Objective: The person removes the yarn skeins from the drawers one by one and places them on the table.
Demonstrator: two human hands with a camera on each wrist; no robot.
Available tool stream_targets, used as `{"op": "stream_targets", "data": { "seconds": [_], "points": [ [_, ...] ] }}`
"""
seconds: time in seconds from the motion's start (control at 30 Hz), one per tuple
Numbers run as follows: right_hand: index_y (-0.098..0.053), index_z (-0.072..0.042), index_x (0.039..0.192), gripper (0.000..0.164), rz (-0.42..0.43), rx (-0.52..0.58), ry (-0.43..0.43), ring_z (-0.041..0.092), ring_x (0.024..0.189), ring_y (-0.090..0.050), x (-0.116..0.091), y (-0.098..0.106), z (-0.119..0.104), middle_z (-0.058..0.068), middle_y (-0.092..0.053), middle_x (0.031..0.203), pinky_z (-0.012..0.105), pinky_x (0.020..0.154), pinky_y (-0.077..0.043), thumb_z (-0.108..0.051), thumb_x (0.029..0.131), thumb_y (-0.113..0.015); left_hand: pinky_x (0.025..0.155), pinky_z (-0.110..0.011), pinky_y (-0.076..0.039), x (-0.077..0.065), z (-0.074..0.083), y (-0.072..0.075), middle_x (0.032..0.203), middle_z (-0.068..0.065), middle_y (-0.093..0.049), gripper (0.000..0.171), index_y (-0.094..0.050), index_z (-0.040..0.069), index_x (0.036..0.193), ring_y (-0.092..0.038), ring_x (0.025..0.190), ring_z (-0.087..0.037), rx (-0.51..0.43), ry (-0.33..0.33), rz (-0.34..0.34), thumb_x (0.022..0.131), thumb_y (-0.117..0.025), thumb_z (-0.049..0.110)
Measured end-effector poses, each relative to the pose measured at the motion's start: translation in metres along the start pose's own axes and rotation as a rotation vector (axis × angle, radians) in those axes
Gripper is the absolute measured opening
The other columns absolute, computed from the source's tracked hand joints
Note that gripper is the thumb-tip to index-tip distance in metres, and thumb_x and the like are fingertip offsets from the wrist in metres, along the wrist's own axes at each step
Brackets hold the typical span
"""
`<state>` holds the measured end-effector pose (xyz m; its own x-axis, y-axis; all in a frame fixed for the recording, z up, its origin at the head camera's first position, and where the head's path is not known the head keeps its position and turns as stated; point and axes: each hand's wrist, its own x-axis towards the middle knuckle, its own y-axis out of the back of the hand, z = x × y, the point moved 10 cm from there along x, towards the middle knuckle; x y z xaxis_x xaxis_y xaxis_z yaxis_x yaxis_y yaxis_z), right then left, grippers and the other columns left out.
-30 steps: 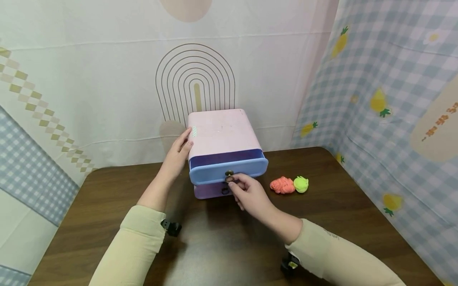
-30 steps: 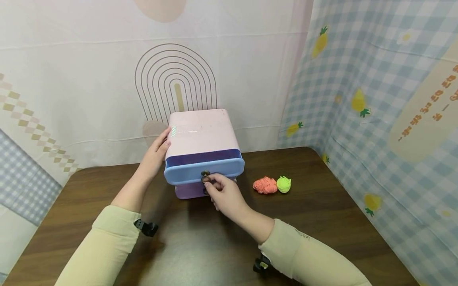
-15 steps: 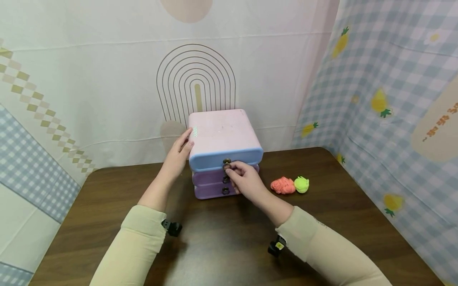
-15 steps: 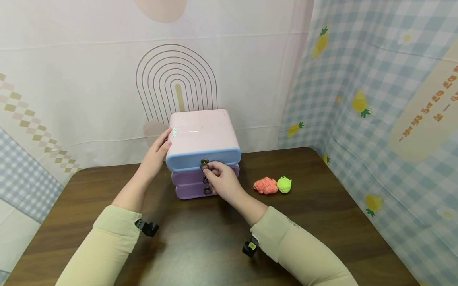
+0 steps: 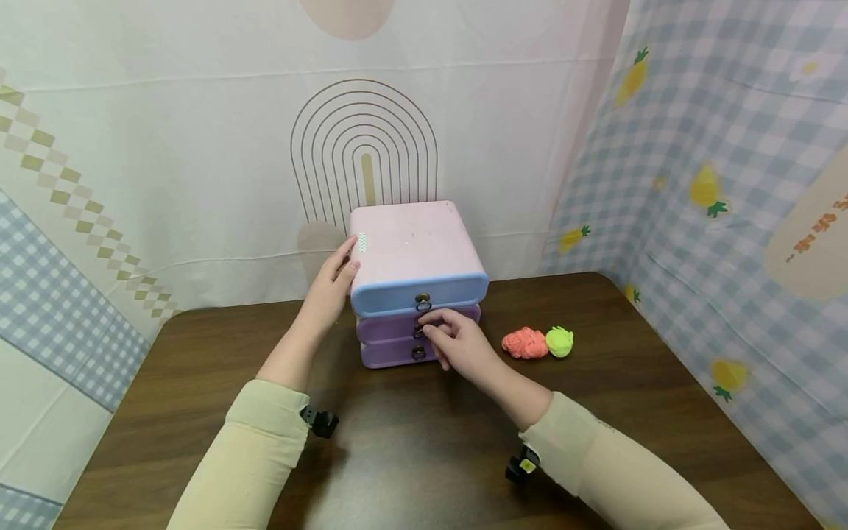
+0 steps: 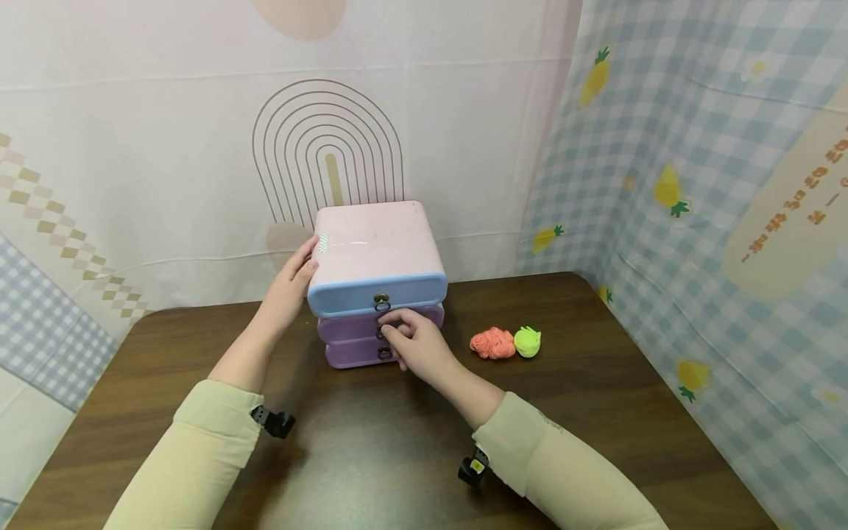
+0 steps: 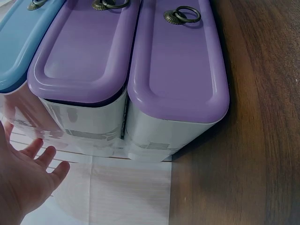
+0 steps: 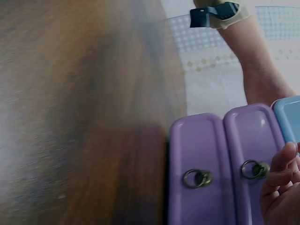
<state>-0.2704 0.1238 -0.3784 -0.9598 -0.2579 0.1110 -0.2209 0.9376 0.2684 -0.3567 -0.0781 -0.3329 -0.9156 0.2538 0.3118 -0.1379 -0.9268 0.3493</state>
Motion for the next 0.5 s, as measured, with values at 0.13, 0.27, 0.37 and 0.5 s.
{"op": "stream_targets", "data": {
  "seconds": [0.13, 0.27, 0.37, 0.5],
  "points": [
    [-0.062, 0.001, 0.121, 0.025, -0.012, 0.010, -0.028, 0.017, 0.044, -0.046, -0.006, 0.003, 0.011, 0.004, -0.050, 0.057, 0.029, 0.047, -0.042, -0.014, 0.102, -0.055, 0.114, -0.051, -0.030, 0.000, 0.001, 0.000, 0.159, -0.016, -0.027, 0.056, -0.028, 0.021, 0.158, -0.030, 0.144, -0.032, 0.008, -0.008, 0.004, 0.105, -0.041, 0.037],
    [-0.061, 0.001, 0.124, 0.027, -0.006, -0.001, -0.043, 0.019, 0.044, -0.045, -0.009, 0.007, 0.018, 0.006, -0.050, 0.058, 0.029, 0.047, -0.042, -0.014, 0.103, -0.054, 0.115, -0.050, -0.027, -0.001, 0.001, 0.000, 0.160, -0.015, -0.025, 0.056, -0.028, 0.022, 0.158, -0.028, 0.145, -0.032, 0.022, -0.001, 0.005, 0.106, -0.040, 0.037],
    [-0.062, 0.002, 0.123, 0.026, 0.000, -0.015, -0.039, 0.019, 0.044, -0.045, -0.011, 0.009, 0.019, 0.005, -0.050, 0.058, 0.029, 0.047, -0.042, -0.013, 0.102, -0.054, 0.116, -0.050, -0.026, -0.001, 0.002, 0.000, 0.160, -0.015, -0.025, 0.056, -0.028, 0.022, 0.158, -0.027, 0.145, -0.032, 0.028, 0.005, 0.007, 0.106, -0.040, 0.037],
    [-0.063, 0.000, 0.120, 0.024, 0.009, -0.027, -0.039, 0.016, 0.043, -0.045, -0.012, 0.011, 0.022, 0.003, -0.049, 0.057, 0.028, 0.047, -0.042, -0.013, 0.102, -0.055, 0.116, -0.050, -0.026, -0.001, 0.002, 0.000, 0.160, -0.014, -0.025, 0.055, -0.028, 0.021, 0.158, -0.027, 0.145, -0.032, 0.026, 0.004, 0.009, 0.106, -0.040, 0.037]
  ]
}}
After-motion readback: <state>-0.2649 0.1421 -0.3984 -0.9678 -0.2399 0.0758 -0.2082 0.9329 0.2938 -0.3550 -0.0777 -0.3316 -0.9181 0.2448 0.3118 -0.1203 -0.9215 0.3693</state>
